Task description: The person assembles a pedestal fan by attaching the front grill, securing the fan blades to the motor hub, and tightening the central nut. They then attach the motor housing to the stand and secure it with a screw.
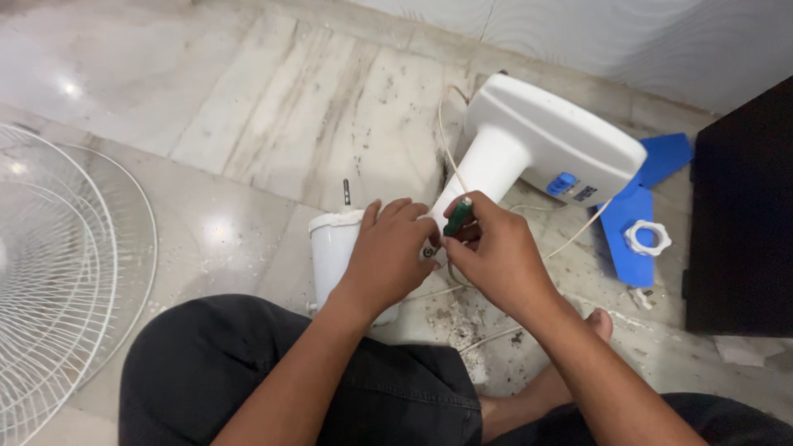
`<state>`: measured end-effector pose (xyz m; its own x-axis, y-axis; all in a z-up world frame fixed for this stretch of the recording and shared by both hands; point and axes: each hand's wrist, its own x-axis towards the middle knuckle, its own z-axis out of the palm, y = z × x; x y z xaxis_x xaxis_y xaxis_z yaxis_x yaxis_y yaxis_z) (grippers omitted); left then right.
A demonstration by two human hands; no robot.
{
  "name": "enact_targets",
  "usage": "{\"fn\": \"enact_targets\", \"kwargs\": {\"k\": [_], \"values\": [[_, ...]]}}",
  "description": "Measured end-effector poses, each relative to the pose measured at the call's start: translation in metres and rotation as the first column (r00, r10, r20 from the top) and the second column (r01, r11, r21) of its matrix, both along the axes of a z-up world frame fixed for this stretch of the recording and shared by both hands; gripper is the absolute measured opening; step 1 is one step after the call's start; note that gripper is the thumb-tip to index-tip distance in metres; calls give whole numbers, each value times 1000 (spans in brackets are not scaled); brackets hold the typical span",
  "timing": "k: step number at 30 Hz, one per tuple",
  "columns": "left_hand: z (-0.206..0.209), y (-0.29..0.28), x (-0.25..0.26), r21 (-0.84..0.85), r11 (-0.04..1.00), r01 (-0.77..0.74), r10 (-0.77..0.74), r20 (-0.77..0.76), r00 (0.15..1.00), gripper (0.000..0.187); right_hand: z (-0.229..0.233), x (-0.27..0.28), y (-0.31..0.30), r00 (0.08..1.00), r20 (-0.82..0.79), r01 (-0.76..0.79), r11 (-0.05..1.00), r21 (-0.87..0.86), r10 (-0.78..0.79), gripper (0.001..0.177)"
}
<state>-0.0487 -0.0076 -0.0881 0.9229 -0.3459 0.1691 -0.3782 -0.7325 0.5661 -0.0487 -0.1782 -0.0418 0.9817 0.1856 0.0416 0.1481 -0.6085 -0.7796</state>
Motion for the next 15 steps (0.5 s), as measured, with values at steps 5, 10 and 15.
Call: {"fn": "enact_targets", "kwargs": {"k": [5,10,15], "values": [[-1,8,19,-30,995,93,-95,-77,992,16,-9,15,6,998,-51,-47,999,23,48,23],[-10,17,25,-114,984,136,-146,-83,986,4,-18,21,6,994,-99,-42,998,41,45,24],[-23,21,25,-123,977,172,-176,-26,984,5,-14,19,9,993,-105,-58,993,-100,48,26]]}}
